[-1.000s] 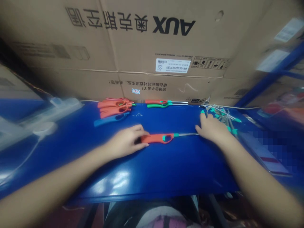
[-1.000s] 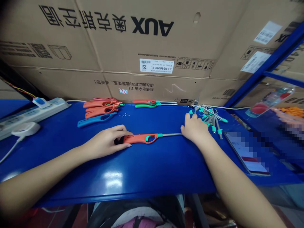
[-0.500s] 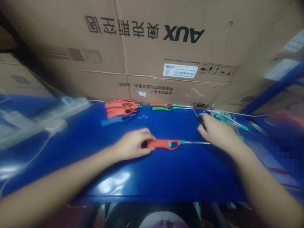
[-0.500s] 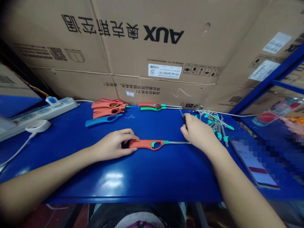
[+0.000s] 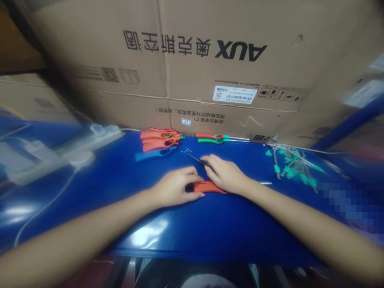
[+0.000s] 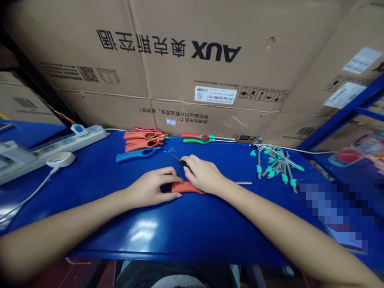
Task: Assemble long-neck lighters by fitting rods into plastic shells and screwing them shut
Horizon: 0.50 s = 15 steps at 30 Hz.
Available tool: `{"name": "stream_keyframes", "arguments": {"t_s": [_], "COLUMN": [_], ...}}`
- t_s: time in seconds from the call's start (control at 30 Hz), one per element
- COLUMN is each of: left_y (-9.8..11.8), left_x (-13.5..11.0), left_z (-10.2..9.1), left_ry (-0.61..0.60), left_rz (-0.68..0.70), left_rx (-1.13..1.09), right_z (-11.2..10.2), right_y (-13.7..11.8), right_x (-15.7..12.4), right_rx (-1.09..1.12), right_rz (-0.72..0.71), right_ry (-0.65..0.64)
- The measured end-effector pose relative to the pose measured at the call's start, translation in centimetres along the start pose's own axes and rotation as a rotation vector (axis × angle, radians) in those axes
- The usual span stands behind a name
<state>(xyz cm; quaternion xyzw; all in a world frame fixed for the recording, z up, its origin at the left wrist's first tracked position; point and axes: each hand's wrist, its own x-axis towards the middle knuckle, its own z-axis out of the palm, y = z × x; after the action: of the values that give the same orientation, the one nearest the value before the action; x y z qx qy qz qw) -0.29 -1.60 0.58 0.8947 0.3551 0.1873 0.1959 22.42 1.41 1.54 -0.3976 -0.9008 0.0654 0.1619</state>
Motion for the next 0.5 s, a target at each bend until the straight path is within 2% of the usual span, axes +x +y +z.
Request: {"name": "stream_keyframes", "arguments": {"t_s": [0.3,0.4,0.5], "left_y": [0.0,0.0,0.1], "left_x": [-0.1,-0.1,-0.1], "left_z": [-0.1,-0.1,0.0], "left_ry": [-0.01,-0.007,-0.004], "left_rz": [0.024,0.022,0.027], "left_rx": [0.021,0.021,0.011], "right_z": [0.7,0.3,-0.8], "right_y": [0.5,0.5,0.0], "right_x": [0.6,0.3,-0.4], "right_rx": [0.061,0.129,0.289], "right_rz": [-0.042,-0.023,0.093], "right_ry": [0.023,0.113,0.252]}}
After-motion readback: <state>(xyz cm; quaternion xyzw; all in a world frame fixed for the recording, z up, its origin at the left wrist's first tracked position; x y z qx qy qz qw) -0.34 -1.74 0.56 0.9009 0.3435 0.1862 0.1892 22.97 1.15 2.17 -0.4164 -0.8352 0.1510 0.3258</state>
